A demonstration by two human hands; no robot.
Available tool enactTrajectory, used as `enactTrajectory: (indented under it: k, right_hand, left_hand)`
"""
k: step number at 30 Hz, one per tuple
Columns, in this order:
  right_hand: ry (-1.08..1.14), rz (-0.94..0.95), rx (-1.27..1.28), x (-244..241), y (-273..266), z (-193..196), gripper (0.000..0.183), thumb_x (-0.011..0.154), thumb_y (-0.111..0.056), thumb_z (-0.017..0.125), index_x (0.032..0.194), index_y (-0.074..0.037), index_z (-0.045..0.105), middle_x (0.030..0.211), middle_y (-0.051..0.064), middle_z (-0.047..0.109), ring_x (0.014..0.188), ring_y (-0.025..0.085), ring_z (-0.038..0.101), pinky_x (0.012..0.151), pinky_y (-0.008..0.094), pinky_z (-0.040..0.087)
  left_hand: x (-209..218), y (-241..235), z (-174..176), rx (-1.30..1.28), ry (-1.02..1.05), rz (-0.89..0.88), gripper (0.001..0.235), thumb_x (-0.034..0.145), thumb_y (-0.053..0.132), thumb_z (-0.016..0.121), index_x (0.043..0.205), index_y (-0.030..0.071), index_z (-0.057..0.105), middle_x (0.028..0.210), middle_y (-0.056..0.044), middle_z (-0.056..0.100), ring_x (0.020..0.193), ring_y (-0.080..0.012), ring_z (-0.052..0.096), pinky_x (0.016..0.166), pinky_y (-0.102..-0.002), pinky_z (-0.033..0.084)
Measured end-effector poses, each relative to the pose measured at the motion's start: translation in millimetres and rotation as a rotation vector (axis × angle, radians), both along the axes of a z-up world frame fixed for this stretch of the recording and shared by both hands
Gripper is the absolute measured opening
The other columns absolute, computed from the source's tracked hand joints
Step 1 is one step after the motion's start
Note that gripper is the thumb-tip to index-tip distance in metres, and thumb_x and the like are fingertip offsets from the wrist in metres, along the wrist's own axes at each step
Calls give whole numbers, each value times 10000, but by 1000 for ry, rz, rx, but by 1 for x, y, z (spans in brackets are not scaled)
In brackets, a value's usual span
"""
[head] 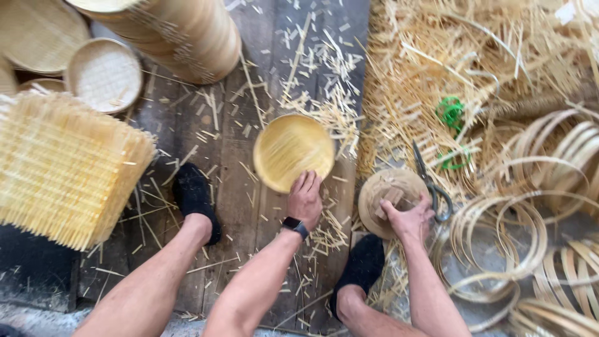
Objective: The person sits on the floor and repeatedly trims the edges of woven bamboo mats using shears. They place a circular bamboo frame onto a mat, trim the excess, and stack the finished pieces.
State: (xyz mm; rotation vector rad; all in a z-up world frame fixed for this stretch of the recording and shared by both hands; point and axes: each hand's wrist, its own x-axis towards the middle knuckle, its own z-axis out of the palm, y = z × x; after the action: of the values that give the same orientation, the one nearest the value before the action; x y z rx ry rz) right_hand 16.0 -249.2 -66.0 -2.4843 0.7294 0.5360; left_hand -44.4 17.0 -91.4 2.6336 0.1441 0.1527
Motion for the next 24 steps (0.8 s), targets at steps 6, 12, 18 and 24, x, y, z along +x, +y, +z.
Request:
enactTrajectory:
  k: [6,12,18,24]
  right_hand:
    - [100,83,-116,1,10,2,1159,633,-656,819,1570,-168,343,1441,297,414,1255,499,552,1033,558,477]
    - [156,106,-137,2,7,-2,1166,650,-679,805,1558,-121,329,1424,324,397,1215,515,558,980,582,497]
    - [228,62,-94,6,9,0,1115,649,-660,774,1562,-192,336,1414,280,407,1149,487,618,887,593,570]
    - [196,98,-132,4,7,-9,1122,655,-699,780,1548,-166,359,1390,298,418,1144,494,612,890,591,551]
  left_hand:
    - [59,134,110,164,-416,-466,327,929,-62,600,1212,68,699,1224,-91,721,1279,-299,636,1082,-420,532]
    - [165,281,237,521,-479,-19,241,953,-84,586,1095,41,735,1073,-162,744,1031,-294,715,962,-421,559]
    - [185,331,260,465,-353,167,279,834,-121,598,993,59,741,896,-174,735,879,-348,718,800,-449,575]
    - [188,344,242,456,-264,198,252,813,-116,610,956,48,738,916,-173,743,890,-341,723,817,-447,582]
